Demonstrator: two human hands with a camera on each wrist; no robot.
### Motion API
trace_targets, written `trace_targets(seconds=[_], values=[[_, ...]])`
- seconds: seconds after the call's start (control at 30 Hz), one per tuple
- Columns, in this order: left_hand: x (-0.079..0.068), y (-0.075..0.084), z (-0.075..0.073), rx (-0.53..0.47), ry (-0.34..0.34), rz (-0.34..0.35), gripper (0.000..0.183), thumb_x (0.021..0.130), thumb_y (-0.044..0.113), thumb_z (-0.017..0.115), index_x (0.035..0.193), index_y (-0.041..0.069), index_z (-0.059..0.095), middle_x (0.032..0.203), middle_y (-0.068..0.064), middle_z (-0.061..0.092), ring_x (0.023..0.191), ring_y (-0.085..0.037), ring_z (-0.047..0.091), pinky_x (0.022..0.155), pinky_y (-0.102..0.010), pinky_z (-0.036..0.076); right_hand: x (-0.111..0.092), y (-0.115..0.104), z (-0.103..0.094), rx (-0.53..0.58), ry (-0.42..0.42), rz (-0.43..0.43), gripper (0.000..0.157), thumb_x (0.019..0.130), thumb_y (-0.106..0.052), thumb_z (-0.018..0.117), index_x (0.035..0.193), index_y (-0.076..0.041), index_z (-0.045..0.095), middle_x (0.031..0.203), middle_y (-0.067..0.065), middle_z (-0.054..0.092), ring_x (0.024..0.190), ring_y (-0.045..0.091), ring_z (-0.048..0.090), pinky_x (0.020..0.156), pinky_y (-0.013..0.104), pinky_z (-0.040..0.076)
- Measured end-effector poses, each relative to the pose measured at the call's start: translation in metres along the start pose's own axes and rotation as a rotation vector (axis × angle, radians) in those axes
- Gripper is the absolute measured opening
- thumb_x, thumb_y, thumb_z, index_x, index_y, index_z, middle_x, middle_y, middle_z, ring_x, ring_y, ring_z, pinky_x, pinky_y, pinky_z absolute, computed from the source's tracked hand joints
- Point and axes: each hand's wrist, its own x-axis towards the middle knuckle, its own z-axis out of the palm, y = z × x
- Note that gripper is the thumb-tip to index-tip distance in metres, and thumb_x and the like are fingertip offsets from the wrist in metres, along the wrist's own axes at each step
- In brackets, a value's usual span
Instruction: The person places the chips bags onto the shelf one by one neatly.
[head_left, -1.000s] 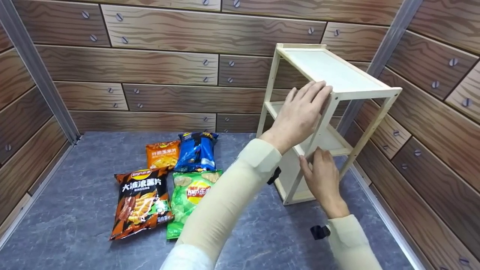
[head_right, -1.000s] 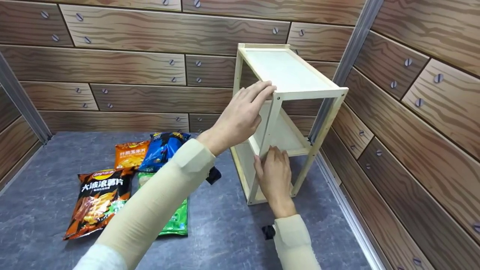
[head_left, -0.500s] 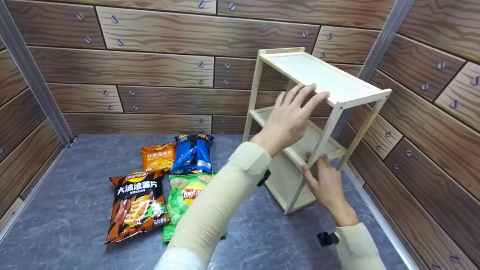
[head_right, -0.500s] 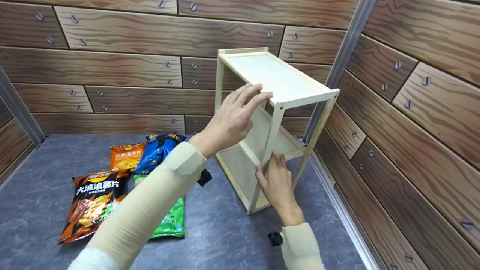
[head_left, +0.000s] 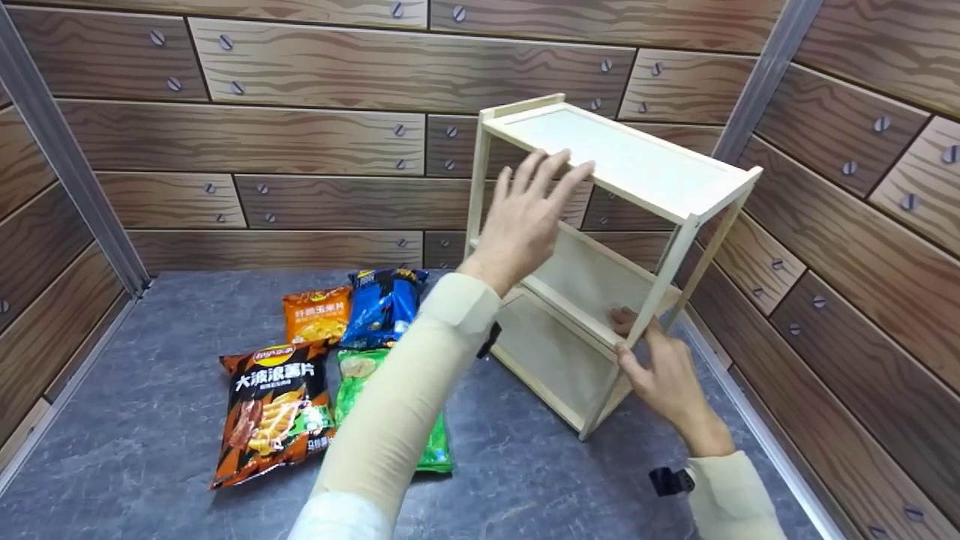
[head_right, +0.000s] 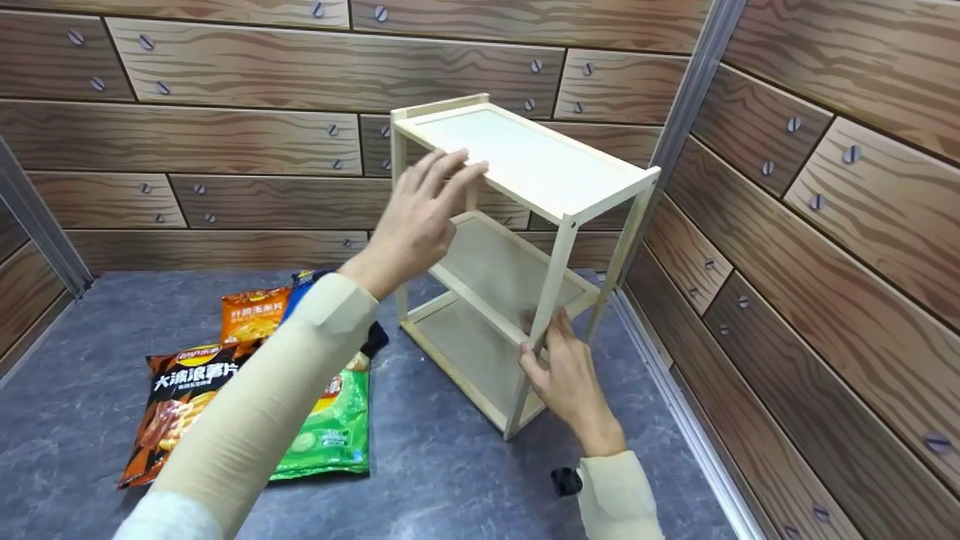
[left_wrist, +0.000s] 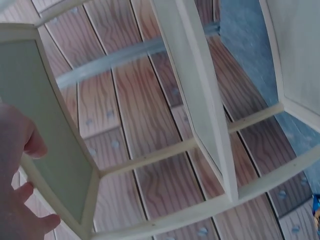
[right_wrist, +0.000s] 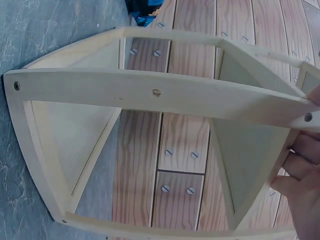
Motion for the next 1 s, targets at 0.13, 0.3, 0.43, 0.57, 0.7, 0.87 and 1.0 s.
trace_targets(seconds=[0.13,0.3,0.43,0.57,0.7,0.87,1.0], values=[[-0.002,-0.017,-0.002,0.032,0.027,-0.041,0.077,0.092,0.002,0.050,0.156,0.034,0.021,0.164,0.002,0.021,0.151,-0.023,0.020,0.122,-0.056,0.020,0.001,0.002,0.000,0.028,0.007,-0.020,0.024,0.082,-0.002,0.067,0.105,0.003,0.066,0.122,0.016,0.070,0.107,0.035,0.069,0.094,0.011,0.048],[-0.004,-0.028,-0.003,0.053,0.101,-0.054,0.057,0.102,0.014,0.045,0.154,0.032,0.028,0.161,0.001,0.028,0.147,-0.024,0.027,0.119,-0.057,0.028,0.001,0.003,-0.002,0.070,0.000,-0.029,0.022,0.080,0.001,0.067,0.103,0.004,0.066,0.122,0.018,0.070,0.108,0.037,0.069,0.096,0.003,0.041],[-0.004,-0.028,0.001,0.039,0.116,-0.052,0.062,0.099,0.009,0.046,0.154,0.032,0.028,0.160,0.000,0.028,0.145,-0.026,0.029,0.118,-0.056,0.030,0.000,0.004,-0.004,0.109,-0.004,-0.029,0.021,0.081,0.004,0.066,0.101,0.004,0.066,0.122,0.018,0.070,0.111,0.039,0.067,0.098,0.004,0.042],[-0.005,-0.030,0.004,0.011,0.116,-0.059,0.070,0.095,0.005,0.049,0.155,0.032,0.026,0.161,-0.003,0.025,0.144,-0.027,0.027,0.119,-0.051,0.029,-0.002,0.005,-0.006,0.128,0.005,-0.037,0.021,0.080,0.005,0.066,0.101,0.003,0.068,0.121,0.017,0.070,0.110,0.039,0.067,0.101,0.008,0.042],[-0.009,-0.039,0.010,-0.051,0.124,-0.121,0.084,0.088,0.001,0.055,0.157,0.032,0.018,0.163,-0.009,0.015,0.146,-0.029,0.022,0.117,-0.043,0.033,-0.005,0.006,-0.008,0.156,0.007,-0.030,0.024,0.079,0.008,0.067,0.101,0.000,0.069,0.121,0.016,0.071,0.113,0.040,0.065,0.116,0.020,0.033],[-0.019,-0.058,0.021,-0.200,0.169,-0.292,0.093,0.084,-0.003,0.057,0.159,0.024,0.009,0.163,-0.013,0.008,0.146,-0.029,0.023,0.092,-0.031,0.054,-0.008,0.009,-0.010,0.182,-0.006,-0.014,0.027,0.077,0.010,0.068,0.101,-0.002,0.069,0.122,0.015,0.070,0.122,0.033,0.061,0.122,0.027,0.027],[-0.027,-0.070,0.028,-0.374,0.148,-0.434,0.088,0.089,-0.002,0.055,0.160,0.010,0.004,0.162,-0.018,0.013,0.147,-0.031,0.027,0.099,-0.033,0.053,-0.012,0.010,-0.014,0.220,-0.017,0.002,0.026,0.077,0.012,0.066,0.099,-0.001,0.068,0.122,0.016,0.070,0.128,0.019,0.059,0.122,0.029,0.028]])
